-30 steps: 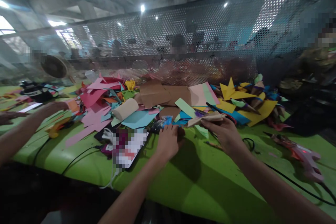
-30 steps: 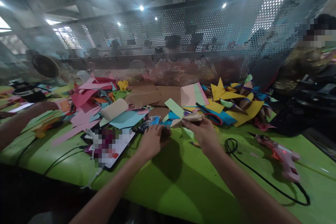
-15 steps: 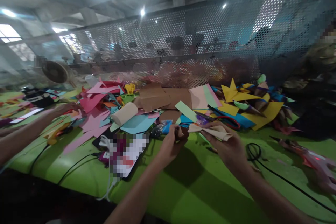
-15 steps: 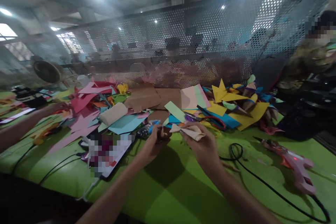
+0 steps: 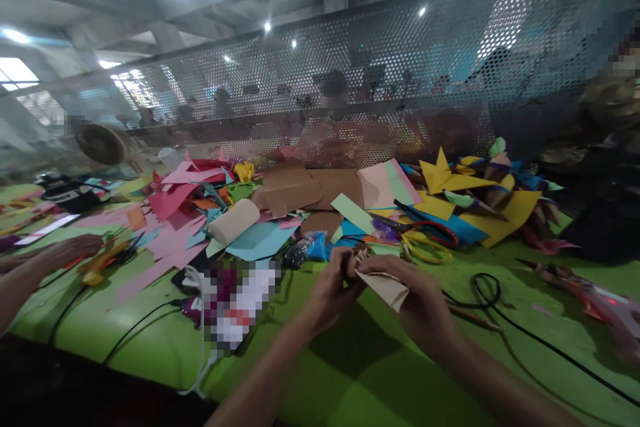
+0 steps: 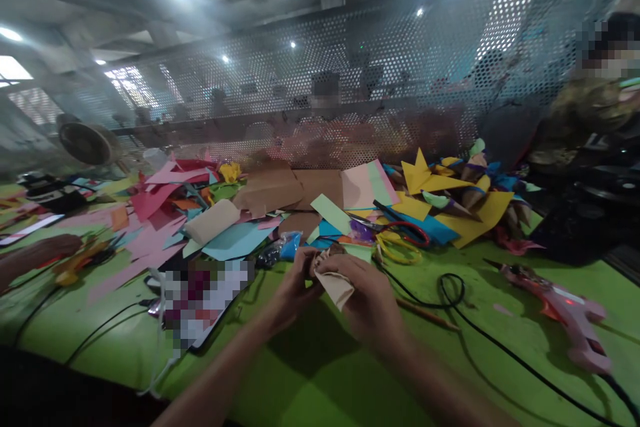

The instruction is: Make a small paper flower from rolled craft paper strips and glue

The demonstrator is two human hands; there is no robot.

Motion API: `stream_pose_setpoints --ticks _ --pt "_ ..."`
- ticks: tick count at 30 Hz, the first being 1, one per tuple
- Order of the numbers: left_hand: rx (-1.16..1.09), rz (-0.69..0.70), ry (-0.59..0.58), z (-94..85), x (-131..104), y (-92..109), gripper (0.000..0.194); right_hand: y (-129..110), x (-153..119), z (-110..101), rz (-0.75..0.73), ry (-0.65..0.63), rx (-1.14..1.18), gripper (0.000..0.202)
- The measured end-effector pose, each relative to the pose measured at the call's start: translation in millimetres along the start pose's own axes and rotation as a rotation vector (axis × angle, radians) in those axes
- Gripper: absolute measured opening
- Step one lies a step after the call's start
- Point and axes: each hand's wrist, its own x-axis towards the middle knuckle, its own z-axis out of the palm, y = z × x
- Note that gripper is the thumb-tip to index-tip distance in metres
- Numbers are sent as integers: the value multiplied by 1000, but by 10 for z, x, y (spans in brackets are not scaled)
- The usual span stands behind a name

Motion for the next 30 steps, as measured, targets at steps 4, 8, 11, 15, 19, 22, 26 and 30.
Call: stream_pose_setpoints --ticks 4,8,11,15,19,22,26,30 --pt "-2 51 -30 -8 -17 32 37 -61 45 -28 33 -55 -43 21" --pt "-6 46 -37 -17 -2 -52 40 -166 59 -93 97 -152 -79 20" --pt "-32 59 -32 -17 -1 -95 38 -202 44 -123 195 -192 -71 19" --pt "-149 -30 -37 2 -47 6 30 -119 51 -117 214 -190 -36 26" --pt "-245 -123 -73 5 -78 162 46 -18 76 -93 126 -177 -87 20" --pt "-239 -163 -102 -20 -74 208 55 -3 79 -70 79 -149 -117 14" --pt "-252 -119 -114 -40 -71 170 52 -9 75 -25 143 -38 -126 8" --pt "-259 -115 -105 -26 -76 136 42 20 66 17 108 66 -203 15"
